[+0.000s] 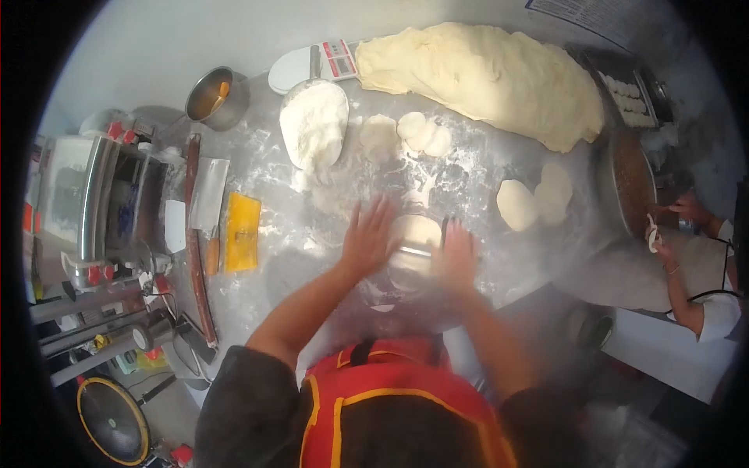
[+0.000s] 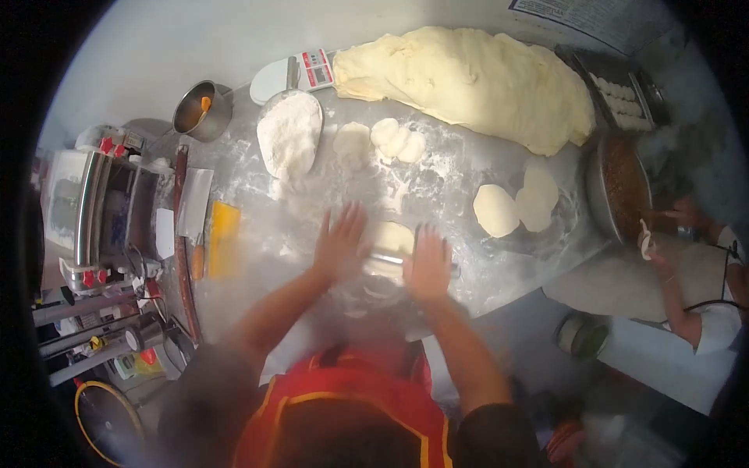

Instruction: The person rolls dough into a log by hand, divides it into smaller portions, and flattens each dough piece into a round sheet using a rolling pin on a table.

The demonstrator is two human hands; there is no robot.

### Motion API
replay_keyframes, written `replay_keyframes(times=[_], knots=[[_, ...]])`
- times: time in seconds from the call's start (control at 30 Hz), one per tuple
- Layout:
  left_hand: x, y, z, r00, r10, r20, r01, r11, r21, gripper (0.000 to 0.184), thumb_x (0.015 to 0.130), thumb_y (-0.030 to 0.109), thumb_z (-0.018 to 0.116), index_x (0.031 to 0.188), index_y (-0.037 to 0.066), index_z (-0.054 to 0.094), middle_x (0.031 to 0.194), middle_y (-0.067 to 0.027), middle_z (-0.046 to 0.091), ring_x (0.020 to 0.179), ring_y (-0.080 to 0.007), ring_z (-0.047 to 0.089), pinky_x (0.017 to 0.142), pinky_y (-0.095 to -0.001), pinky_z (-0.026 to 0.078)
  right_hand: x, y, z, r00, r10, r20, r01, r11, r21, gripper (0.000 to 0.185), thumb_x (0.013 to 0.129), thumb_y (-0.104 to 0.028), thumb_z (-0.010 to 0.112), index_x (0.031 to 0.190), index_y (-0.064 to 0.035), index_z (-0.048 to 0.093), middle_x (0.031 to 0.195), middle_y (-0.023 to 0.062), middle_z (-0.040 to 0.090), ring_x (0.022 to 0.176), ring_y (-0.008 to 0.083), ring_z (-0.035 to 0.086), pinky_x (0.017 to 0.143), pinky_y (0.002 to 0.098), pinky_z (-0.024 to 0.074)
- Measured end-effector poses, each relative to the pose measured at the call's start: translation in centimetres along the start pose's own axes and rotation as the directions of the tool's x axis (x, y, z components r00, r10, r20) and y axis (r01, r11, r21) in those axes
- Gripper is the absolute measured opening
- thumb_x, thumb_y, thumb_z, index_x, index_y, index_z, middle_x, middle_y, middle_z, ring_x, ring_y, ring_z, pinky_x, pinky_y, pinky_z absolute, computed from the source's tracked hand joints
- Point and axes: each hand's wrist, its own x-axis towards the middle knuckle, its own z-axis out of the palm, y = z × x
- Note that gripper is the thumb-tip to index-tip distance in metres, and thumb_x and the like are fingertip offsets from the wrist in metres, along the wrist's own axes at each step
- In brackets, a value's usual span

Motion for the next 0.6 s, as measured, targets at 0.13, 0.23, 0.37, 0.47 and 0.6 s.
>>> replay_keyframes(times=[0.13, 0.23, 0.37, 0.47, 0.6], knots=[[-8.1, 1.0, 1.3, 0.994, -0.030, 0.109, 0.057, 0.966, -0.251, 0.069, 0.090, 0.034, 0.056, 0.143, -0.003, 0.032, 0.150, -0.0204, 0.033, 0.141, -0.0356, 0.029, 0.115, -0.0528, 0.019, -5.2, -1.4, -0.9, 0.979, 0.024, 0.202, -0.029, 0.999, 0.021, 0.059, 0.080, -0.018, 0.066, 0.133, -0.0020, 0.045, 0.142, 0.0175, 0.041, 0.133, 0.0347, 0.037, 0.110, 0.0493, 0.0267], [-3.8, 1.6, 2.0, 0.995, -0.046, -0.083, 0.024, 0.969, -0.245, 0.062, 0.085, 0.025, 0.061, 0.136, -0.002, 0.040, 0.138, -0.0212, 0.046, 0.128, -0.0392, 0.042, 0.107, -0.0472, 0.034, -5.0, 0.1, -0.2, 0.991, -0.112, 0.078, 0.105, 0.991, 0.086, 0.052, 0.076, -0.011, 0.068, 0.123, -0.0030, 0.050, 0.133, 0.0168, 0.048, 0.128, 0.0355, 0.041, 0.107, 0.0486, 0.0296], [3.3, 2.8, 2.7, 0.999, -0.044, 0.000, 0.040, 0.914, -0.404, 0.049, 0.080, 0.021, 0.068, 0.123, 0.003, 0.054, 0.118, -0.0171, 0.059, 0.114, -0.0363, 0.051, 0.098, -0.0451, 0.040, -5.0, 1.7, -0.9, 0.982, -0.191, 0.000, 0.188, 0.967, 0.172, 0.045, 0.072, -0.006, 0.067, 0.115, -0.0035, 0.052, 0.125, 0.0156, 0.053, 0.125, 0.0354, 0.045, 0.106, 0.0480, 0.0312], [4.5, 2.1, 4.3, 0.996, 0.063, 0.060, -0.037, 0.932, -0.359, 0.043, 0.078, 0.019, 0.069, 0.118, 0.006, 0.057, 0.109, -0.0153, 0.061, 0.107, -0.0354, 0.053, 0.095, -0.0455, 0.041, -7.5, 4.6, -2.6, 0.967, -0.242, 0.079, 0.229, 0.963, 0.144, 0.048, 0.072, -0.005, 0.067, 0.117, -0.0030, 0.052, 0.125, 0.0159, 0.054, 0.126, 0.0345, 0.045, 0.107, 0.0475, 0.0310], [2.5, 0.0, 2.3, 0.979, -0.112, 0.173, 0.198, 0.745, -0.637, 0.029, 0.080, 0.015, 0.065, 0.108, 0.006, 0.062, 0.107, -0.0157, 0.063, 0.103, -0.0361, 0.057, 0.091, -0.0448, 0.045, -10.4, 3.5, -3.8, 0.955, -0.175, 0.240, 0.175, 0.984, 0.024, 0.052, 0.074, -0.008, 0.067, 0.123, -0.0020, 0.051, 0.128, 0.0171, 0.054, 0.126, 0.0338, 0.046, 0.108, 0.0485, 0.0307]])
